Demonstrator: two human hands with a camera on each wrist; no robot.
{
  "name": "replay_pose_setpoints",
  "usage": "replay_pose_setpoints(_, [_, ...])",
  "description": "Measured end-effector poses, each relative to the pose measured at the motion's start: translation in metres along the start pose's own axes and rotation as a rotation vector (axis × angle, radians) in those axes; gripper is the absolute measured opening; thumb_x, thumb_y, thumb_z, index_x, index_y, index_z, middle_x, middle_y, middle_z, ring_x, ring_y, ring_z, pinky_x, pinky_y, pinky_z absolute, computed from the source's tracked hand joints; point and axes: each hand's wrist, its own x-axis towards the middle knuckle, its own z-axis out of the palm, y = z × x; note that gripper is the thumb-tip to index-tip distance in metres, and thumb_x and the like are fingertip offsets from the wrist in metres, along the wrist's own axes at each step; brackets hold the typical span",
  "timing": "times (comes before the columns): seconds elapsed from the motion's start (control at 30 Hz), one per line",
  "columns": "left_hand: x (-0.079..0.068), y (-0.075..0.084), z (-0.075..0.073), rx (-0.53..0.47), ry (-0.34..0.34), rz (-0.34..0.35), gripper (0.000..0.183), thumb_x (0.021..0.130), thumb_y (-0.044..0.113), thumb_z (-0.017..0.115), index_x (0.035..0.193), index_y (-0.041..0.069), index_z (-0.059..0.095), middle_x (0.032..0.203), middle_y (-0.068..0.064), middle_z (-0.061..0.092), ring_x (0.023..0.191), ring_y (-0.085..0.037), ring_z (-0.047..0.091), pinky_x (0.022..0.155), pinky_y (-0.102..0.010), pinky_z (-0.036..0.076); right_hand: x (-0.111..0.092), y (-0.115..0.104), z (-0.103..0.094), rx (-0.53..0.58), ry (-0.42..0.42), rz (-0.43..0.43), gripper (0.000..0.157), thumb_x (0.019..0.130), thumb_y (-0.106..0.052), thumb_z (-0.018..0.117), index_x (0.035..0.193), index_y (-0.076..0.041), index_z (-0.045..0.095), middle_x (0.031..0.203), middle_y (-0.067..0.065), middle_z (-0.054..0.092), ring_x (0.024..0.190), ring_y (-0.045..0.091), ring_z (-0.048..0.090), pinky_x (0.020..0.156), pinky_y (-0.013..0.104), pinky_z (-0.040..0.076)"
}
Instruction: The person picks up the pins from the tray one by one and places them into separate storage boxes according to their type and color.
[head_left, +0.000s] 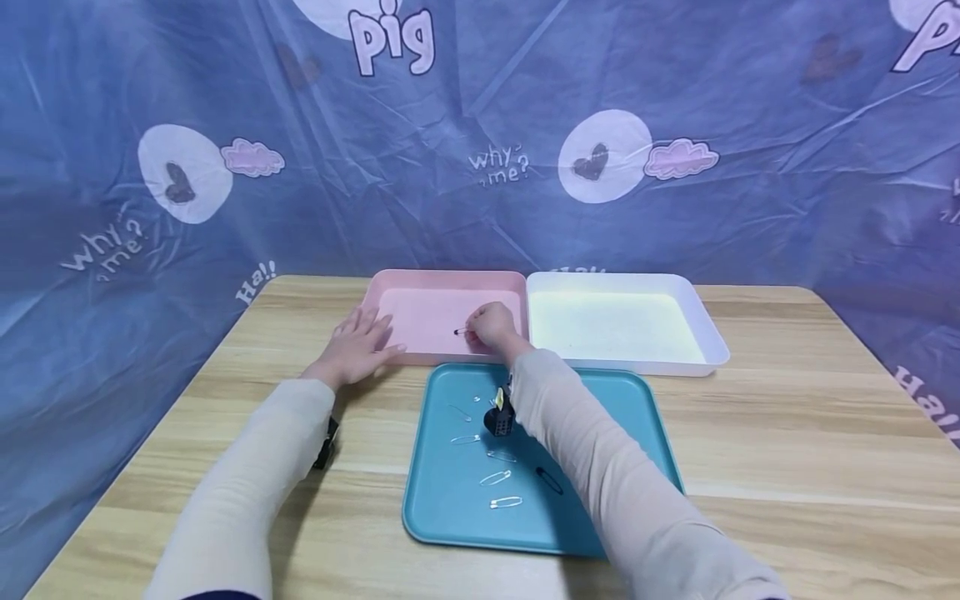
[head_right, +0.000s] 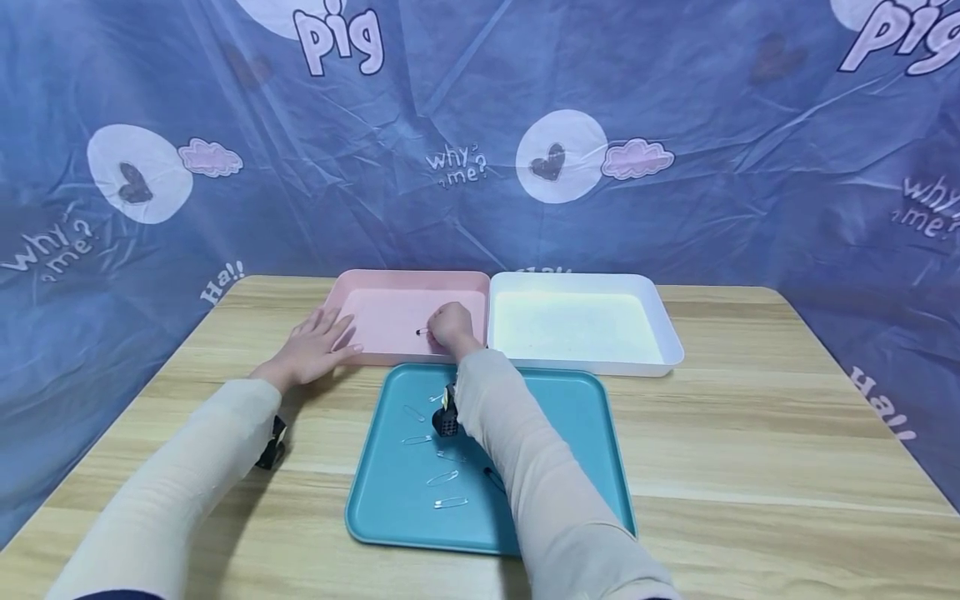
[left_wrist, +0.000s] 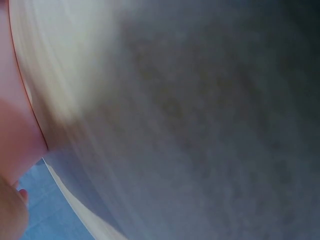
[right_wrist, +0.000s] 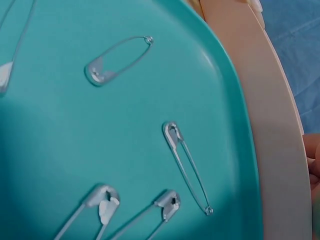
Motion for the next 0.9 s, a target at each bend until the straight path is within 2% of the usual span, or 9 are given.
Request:
replay_pose_setpoints(0.27, [0.000, -0.001, 0.000, -0.007, 0.001, -0.002, 0.078, 0.083, 0.063, 0.025, 0.138, 0.008, 0.020, 0.142, -0.018, 0.006, 0.126, -0.039, -0.001, 0.099, -0.052, 0.005, 0.000, 0.000, -0.002, -0.081, 0.008, 0.019, 0.012, 0.077, 0.003, 0.052, 0.077, 0.004, 0.064, 0.063, 0.009, 0.061, 0.049, 0.012, 0.052, 0.047, 0.021, 0.045])
replay_pose_setpoints(0.5, [0.000, 0.000, 0.000, 0.001, -0.013, -0.006, 0.077, 0.083, 0.062, 0.024, 0.138, 0.009, 0.018, 0.142, -0.017, 0.005, 0.126, -0.039, -0.003, 0.099, -0.052, 0.004, 0.000, 0.000, -0.005, -0.108, 0.000, 0.017, 0.013, 0.076, 0.003, 0.051, 0.078, 0.004, 0.064, 0.065, 0.011, 0.062, 0.050, 0.014, 0.054, 0.048, 0.022, 0.047])
replay_pose_setpoints(0.73, [-0.001, 0.003, -0.003, -0.005, -0.020, -0.012, 0.076, 0.084, 0.061, 0.026, 0.138, 0.009, 0.018, 0.142, -0.018, 0.005, 0.126, -0.039, -0.002, 0.099, -0.052, 0.005, -0.005, -0.005, -0.012, -0.164, -0.025, -0.043, 0.013, 0.079, -0.003, 0.053, 0.078, 0.002, 0.066, 0.061, 0.007, 0.058, 0.054, 0.014, 0.051, 0.045, 0.019, 0.039])
replay_pose_setpoints(0.9, [-0.003, 0.003, -0.006, -0.008, -0.025, -0.014, 0.076, 0.084, 0.061, 0.026, 0.138, 0.008, 0.018, 0.142, -0.018, 0.004, 0.126, -0.039, -0.003, 0.100, -0.052, 0.005, -0.011, -0.008, -0.019, -0.160, -0.059, -0.078, 0.015, 0.081, -0.006, 0.053, 0.084, 0.002, 0.066, 0.065, 0.007, 0.059, 0.056, 0.013, 0.050, 0.047, 0.019, 0.039])
